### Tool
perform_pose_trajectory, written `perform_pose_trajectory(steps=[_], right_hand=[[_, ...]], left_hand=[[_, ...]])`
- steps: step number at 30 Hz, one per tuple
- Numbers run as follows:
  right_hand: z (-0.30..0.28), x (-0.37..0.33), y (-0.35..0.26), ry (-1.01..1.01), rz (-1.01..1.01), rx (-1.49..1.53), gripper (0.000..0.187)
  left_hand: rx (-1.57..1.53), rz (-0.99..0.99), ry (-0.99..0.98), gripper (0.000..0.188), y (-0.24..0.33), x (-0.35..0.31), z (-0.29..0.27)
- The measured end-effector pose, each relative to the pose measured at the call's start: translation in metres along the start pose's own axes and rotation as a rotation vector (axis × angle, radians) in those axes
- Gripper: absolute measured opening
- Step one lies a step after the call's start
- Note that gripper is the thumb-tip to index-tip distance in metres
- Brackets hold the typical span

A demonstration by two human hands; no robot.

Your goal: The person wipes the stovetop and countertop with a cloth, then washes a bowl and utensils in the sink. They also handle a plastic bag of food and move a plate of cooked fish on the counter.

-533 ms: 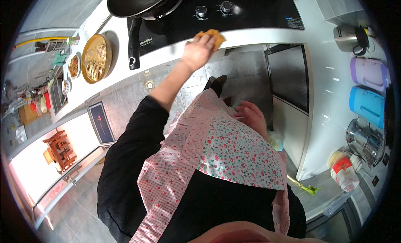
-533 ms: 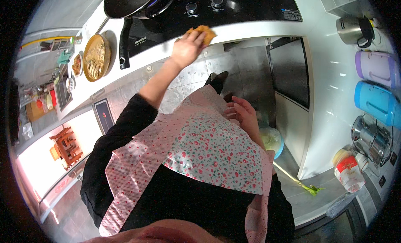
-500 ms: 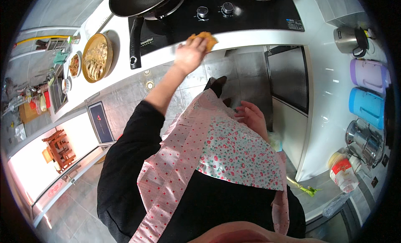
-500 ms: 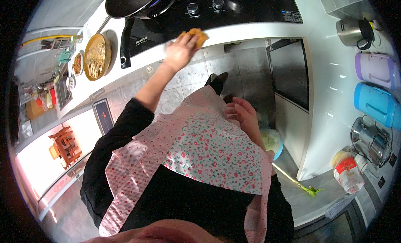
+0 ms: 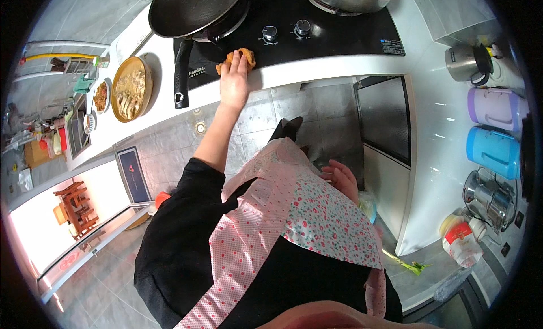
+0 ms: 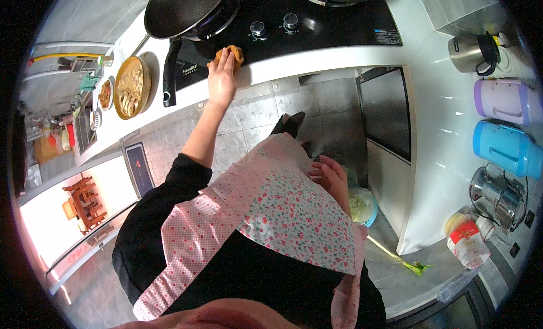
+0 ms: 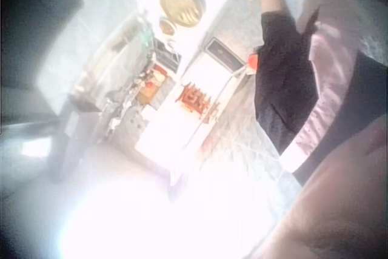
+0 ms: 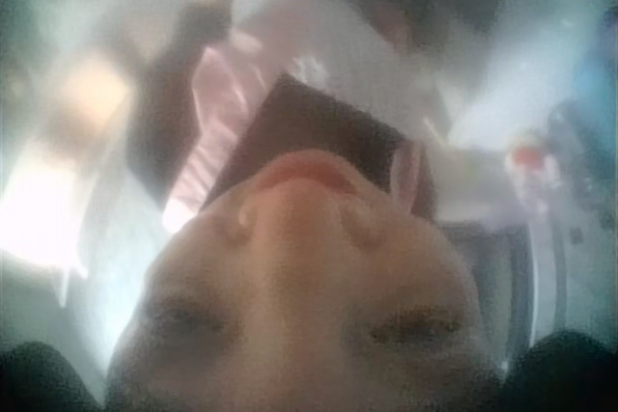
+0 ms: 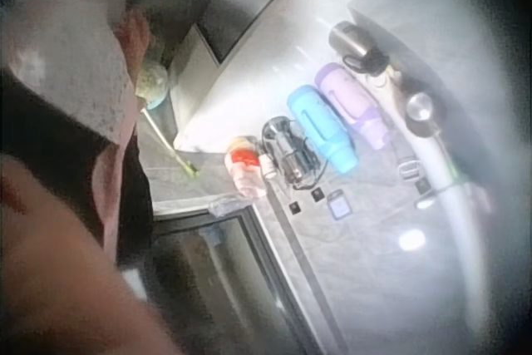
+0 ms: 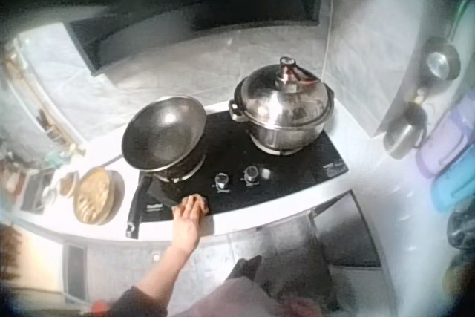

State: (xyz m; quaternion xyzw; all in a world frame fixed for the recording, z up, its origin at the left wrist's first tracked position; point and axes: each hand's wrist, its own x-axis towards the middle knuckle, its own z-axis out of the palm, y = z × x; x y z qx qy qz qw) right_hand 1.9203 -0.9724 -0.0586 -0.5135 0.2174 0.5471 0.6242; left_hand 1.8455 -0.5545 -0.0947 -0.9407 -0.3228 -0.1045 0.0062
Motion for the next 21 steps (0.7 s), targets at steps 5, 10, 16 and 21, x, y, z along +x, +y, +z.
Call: perform_pose_trajectory(steps=[5, 10, 16, 21], right_hand=[[0.005, -0.003, 0.000, -0.034, 0.017, 0.031, 0.040], [0.019, 0.003, -0.005, -0.090, 0.040, 0.012, 0.042], [0.026, -0.001, -0.009, -0.076, 0.031, 0.017, 0.043], [0.025, -0.001, -0.008, -0.027, 0.035, -0.003, 0.044]], left_hand=[[-0.143, 0.115, 0.191, 0.042, -0.026, 0.080, 0.032], [-0.219, 0.012, 0.045, 0.034, -0.017, 0.162, 0.060], [-0.087, -0.111, -0.226, 0.033, -0.009, 0.109, 0.015], [0.002, -0.140, -0.345, 0.027, 0.044, 0.062, 0.003]])
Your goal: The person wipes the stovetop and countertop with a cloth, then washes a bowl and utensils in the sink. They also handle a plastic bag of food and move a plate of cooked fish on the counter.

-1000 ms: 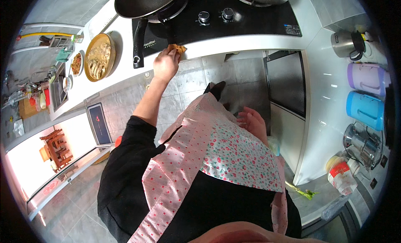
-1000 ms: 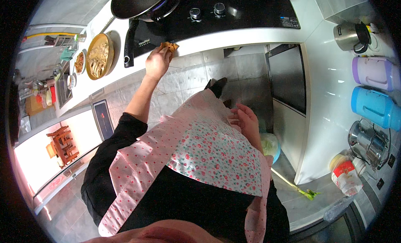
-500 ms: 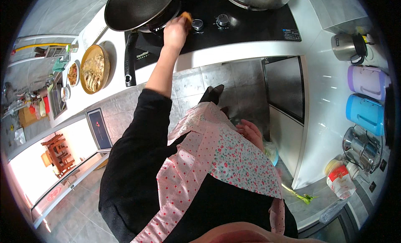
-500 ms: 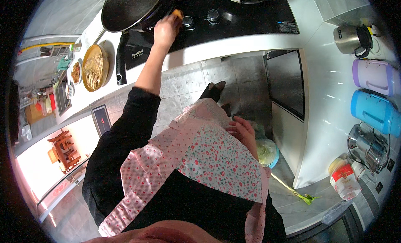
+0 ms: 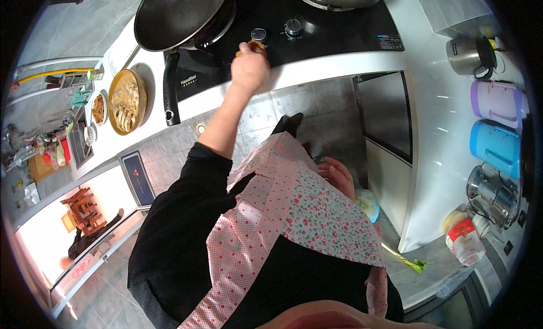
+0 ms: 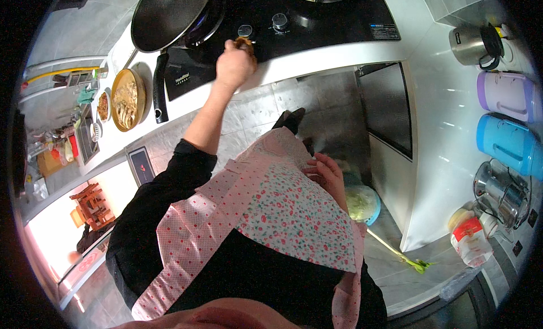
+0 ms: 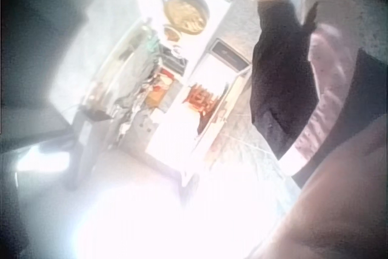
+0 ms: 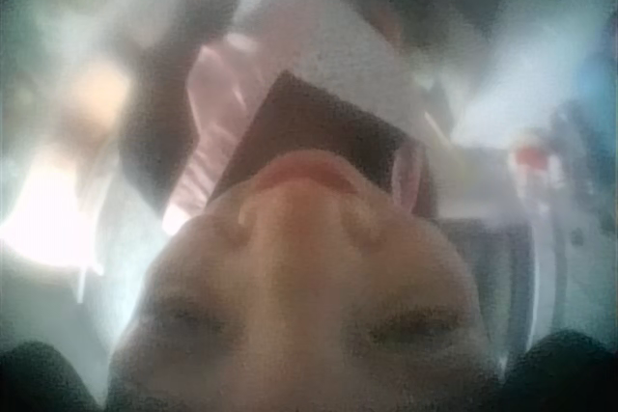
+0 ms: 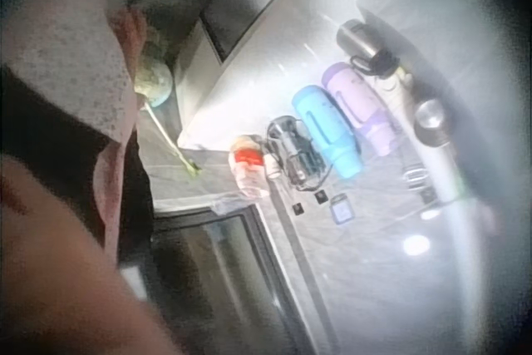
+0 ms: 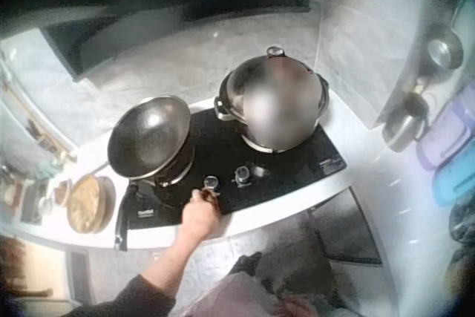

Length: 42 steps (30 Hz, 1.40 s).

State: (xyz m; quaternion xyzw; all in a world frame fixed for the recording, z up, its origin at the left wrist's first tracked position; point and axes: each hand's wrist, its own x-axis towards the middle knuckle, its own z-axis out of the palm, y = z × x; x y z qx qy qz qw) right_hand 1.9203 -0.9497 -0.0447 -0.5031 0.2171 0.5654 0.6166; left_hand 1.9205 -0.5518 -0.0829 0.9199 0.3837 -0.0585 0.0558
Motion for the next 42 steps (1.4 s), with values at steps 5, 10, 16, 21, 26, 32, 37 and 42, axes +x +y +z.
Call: perform_pose_trajectory(steps=[5, 10, 16, 21, 26, 32, 37, 42], right_hand=[[0.008, 0.007, 0.002, -0.046, -0.024, 0.022, 0.043], [0.003, 0.005, 0.001, -0.053, -0.028, -0.030, 0.044], [-0.032, 0.006, -0.003, -0.011, -0.048, -0.078, 0.048], [-0.071, 0.028, -0.024, 0.022, -0.036, -0.158, 0.048], [-0.116, 0.047, -0.055, 0.076, -0.123, -0.286, 0.044], [-0.155, 0.069, -0.075, 0.136, -0.196, -0.342, 0.039], [-0.184, 0.083, -0.067, 0.100, -0.143, -0.415, 0.034], [-0.219, 0.077, -0.039, 0.030, -0.085, -0.502, 0.033]], left_hand=[[-0.157, 0.224, 0.052, 0.028, 0.049, 0.005, 0.000], [-0.159, 0.343, 0.271, 0.035, 0.057, 0.007, 0.000], [-0.134, 0.269, 0.221, 0.031, 0.080, 0.013, 0.005], [-0.239, 0.521, 0.235, 0.028, 0.121, -0.010, 0.007], [-0.338, 0.408, 0.143, 0.031, 0.058, -0.061, 0.037], [-0.188, -0.098, 0.187, 0.032, -0.090, -0.122, 0.032], [-0.286, -0.350, 0.351, 0.026, -0.154, -0.120, 0.005], [-0.210, -0.250, 0.884, 0.045, -0.167, -0.090, 0.024]])
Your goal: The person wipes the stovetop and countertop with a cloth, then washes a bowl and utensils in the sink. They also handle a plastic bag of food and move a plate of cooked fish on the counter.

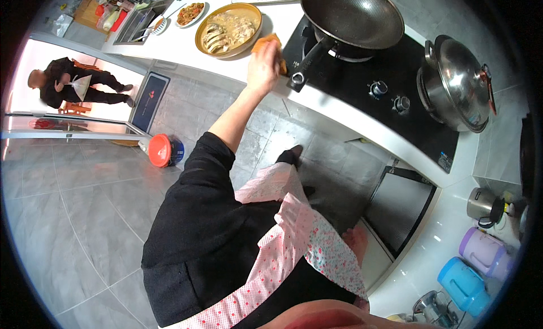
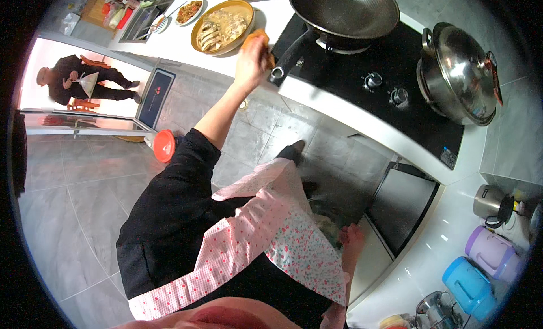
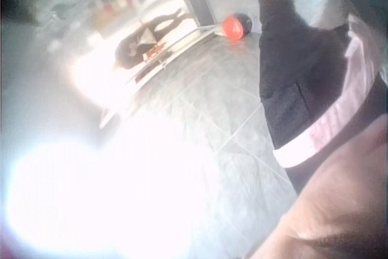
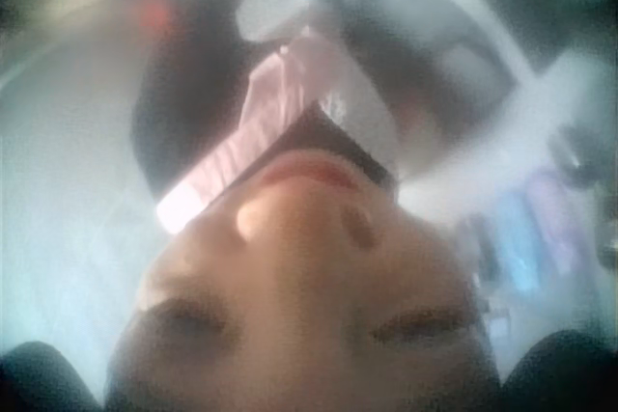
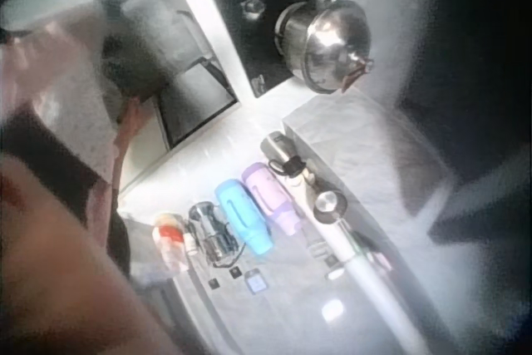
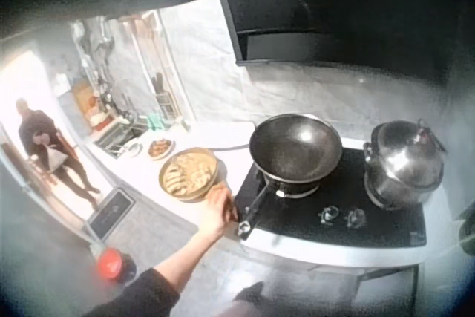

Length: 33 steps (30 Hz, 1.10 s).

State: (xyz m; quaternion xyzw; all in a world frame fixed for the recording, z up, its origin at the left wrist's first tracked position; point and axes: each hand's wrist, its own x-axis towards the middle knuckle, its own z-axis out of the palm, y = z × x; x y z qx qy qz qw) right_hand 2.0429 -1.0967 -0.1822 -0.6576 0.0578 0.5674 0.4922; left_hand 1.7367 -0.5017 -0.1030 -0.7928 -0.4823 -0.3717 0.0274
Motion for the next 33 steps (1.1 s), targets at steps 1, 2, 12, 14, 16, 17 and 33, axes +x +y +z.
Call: perform_pose_trajectory(steps=[1, 2, 12, 14, 16, 17, 33], right_hand=[[-0.002, -0.003, 0.007, -0.002, 0.011, -0.012, 0.032], [-0.002, -0.009, 0.013, 0.020, 0.026, -0.016, 0.031], [0.067, -0.059, 0.035, 0.242, 0.047, 0.094, 0.042], [0.081, -0.057, 0.041, 0.114, 0.091, 0.034, 0.045], [0.093, -0.053, 0.050, 0.065, 0.120, -0.012, 0.049], [0.098, -0.051, 0.055, 0.080, 0.127, -0.028, 0.051], [0.176, -0.022, 0.025, 0.006, 0.159, -0.317, 0.048]], left_hand=[[0.200, 0.054, -0.258, 0.053, -0.004, -0.002, 0.006], [0.371, 0.046, -0.571, 0.052, -0.008, -0.002, 0.012], [-0.067, -0.314, -0.514, 0.031, -0.028, 0.130, 0.113], [0.079, -0.098, -0.580, 0.035, -0.024, 0.151, 0.141], [0.277, 0.004, -0.620, 0.041, -0.023, 0.162, 0.161], [0.253, -0.006, -0.577, 0.043, -0.023, 0.162, 0.166], [-0.032, 0.289, -0.577, 0.039, -0.018, 0.017, -0.014]])
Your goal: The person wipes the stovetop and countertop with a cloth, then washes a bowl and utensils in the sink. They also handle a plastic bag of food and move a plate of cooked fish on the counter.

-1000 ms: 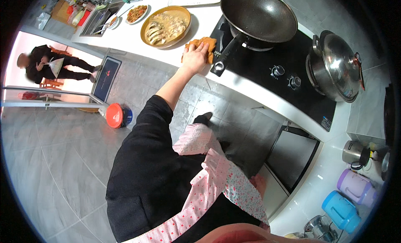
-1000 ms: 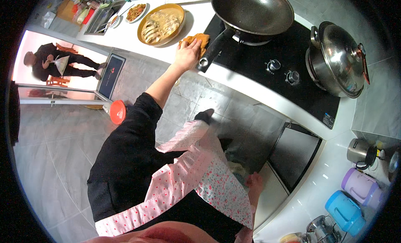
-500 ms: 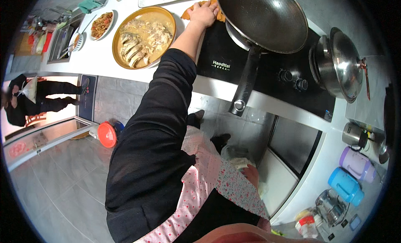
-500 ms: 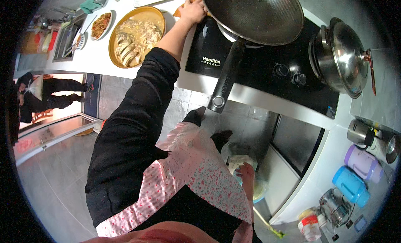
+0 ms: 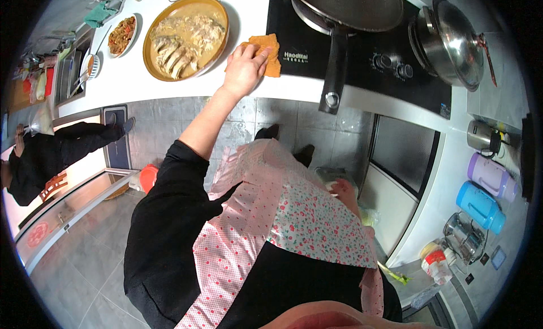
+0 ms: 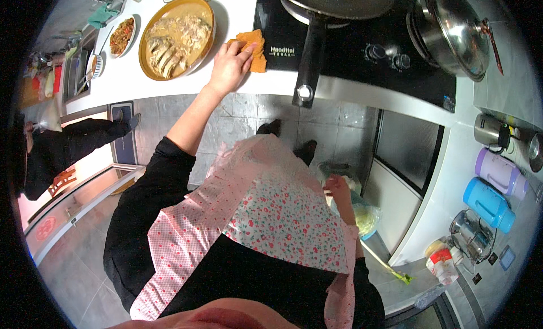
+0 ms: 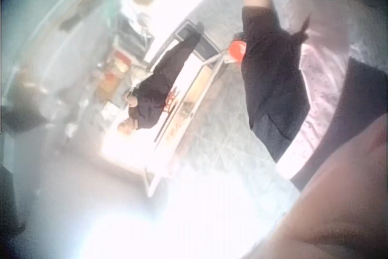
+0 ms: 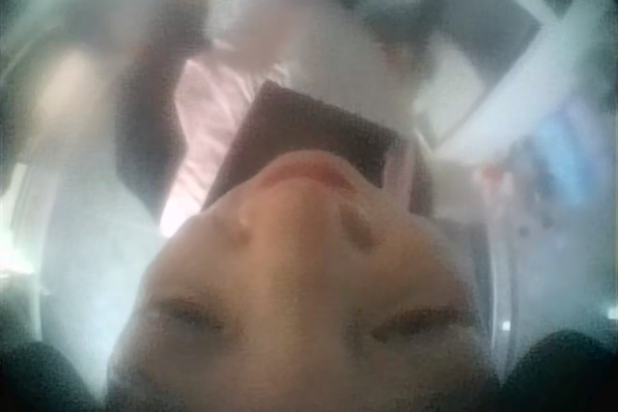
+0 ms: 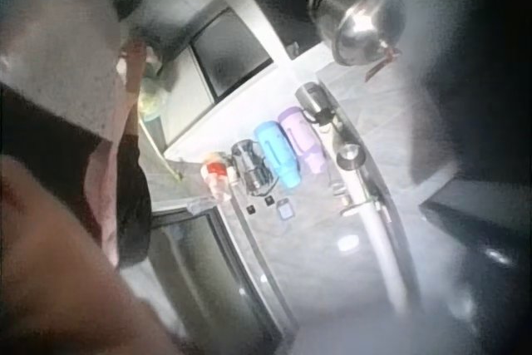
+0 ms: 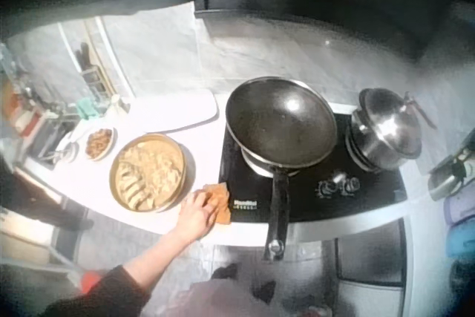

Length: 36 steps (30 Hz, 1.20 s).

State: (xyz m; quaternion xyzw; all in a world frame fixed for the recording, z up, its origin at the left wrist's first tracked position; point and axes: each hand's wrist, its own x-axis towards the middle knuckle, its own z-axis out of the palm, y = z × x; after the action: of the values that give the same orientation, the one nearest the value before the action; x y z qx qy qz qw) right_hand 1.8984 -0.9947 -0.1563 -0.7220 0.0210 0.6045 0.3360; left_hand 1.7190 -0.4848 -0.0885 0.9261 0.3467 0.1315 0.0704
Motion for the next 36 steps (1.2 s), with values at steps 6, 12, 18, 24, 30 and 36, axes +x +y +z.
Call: perform_pose_trajectory(steps=[6, 12, 18, 24, 30, 36], right_hand=[[-0.022, -0.010, 0.017, 0.071, -0.014, 0.043, 0.050], [-0.015, -0.013, 0.042, 0.077, 0.049, 0.092, 0.055], [-0.026, -0.003, 0.072, 0.126, -0.106, 0.203, 0.051], [-0.078, 0.003, 0.074, 0.393, -0.139, 0.539, 0.050], [-0.144, 0.004, 0.051, 0.789, -0.296, 0.933, 0.060], [-0.173, 0.037, 0.035, 0.840, -0.451, 1.100, 0.065]], left_hand=[[0.064, -0.071, -0.020, 0.042, 0.016, -0.035, 0.014], [0.165, 0.092, 0.094, 0.045, 0.040, -0.051, 0.028], [-0.006, 0.278, 0.080, 0.042, 0.120, 0.002, 0.060], [-0.257, 0.597, 0.198, 0.035, 0.236, 0.080, 0.085], [-0.167, 0.794, 0.070, 0.037, 0.427, 0.151, 0.149], [-0.085, 0.682, -0.107, 0.042, 0.451, 0.157, 0.179]])
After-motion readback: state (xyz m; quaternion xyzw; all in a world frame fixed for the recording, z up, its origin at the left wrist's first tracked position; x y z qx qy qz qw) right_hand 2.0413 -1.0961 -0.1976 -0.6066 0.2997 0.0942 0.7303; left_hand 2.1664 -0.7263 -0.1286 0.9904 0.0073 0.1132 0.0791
